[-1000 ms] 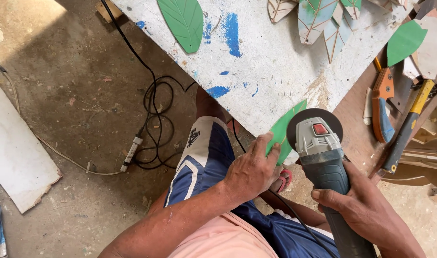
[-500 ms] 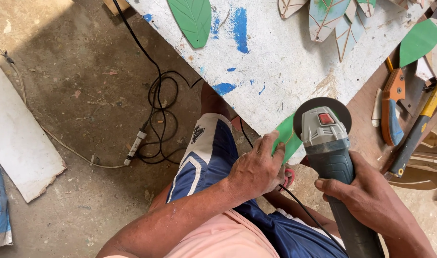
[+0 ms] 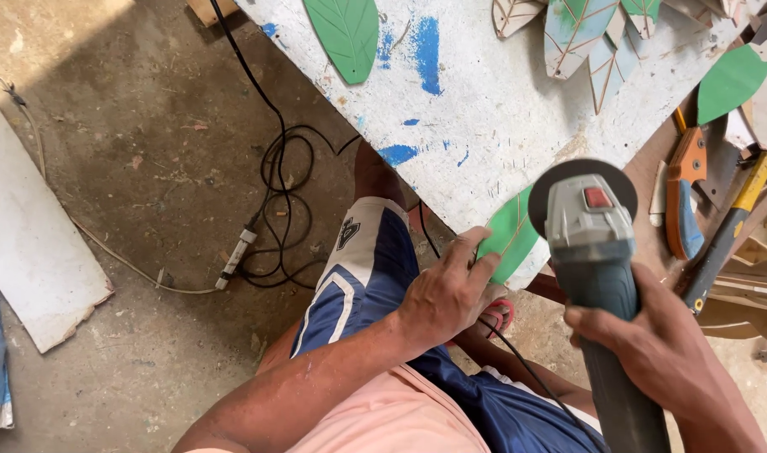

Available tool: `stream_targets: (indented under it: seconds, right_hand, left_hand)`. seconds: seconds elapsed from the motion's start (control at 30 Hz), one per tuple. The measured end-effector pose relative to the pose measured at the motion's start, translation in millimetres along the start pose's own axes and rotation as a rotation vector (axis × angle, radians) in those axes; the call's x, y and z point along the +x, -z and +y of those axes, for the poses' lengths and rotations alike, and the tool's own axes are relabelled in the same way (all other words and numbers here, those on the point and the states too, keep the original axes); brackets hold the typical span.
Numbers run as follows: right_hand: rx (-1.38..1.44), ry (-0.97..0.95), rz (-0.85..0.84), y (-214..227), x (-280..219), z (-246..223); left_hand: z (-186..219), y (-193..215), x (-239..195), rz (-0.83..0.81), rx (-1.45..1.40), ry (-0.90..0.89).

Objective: Grinding the edges of leaf-shaped cutouts using a handheld angle grinder on a workbench

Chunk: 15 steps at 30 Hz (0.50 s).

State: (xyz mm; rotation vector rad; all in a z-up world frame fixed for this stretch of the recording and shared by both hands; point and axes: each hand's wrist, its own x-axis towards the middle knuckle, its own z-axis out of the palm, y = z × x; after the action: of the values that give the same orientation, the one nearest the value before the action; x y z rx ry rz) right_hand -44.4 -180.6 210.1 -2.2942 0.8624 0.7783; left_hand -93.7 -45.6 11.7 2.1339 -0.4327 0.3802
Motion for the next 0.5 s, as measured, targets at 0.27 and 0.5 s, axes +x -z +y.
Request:
stream_targets:
  seconds: [0.27,0.5]
  right_hand:
    - [-0.019,0.016,-0.064,-9,-2,46]
    - [-0.144,0.097,-0.070,-13,-1,46]
  left_hand:
    - [-11,-6,-6,0.081,0.155,-0.091]
    - [-16,1,-2,0.066,0.252,-0.181]
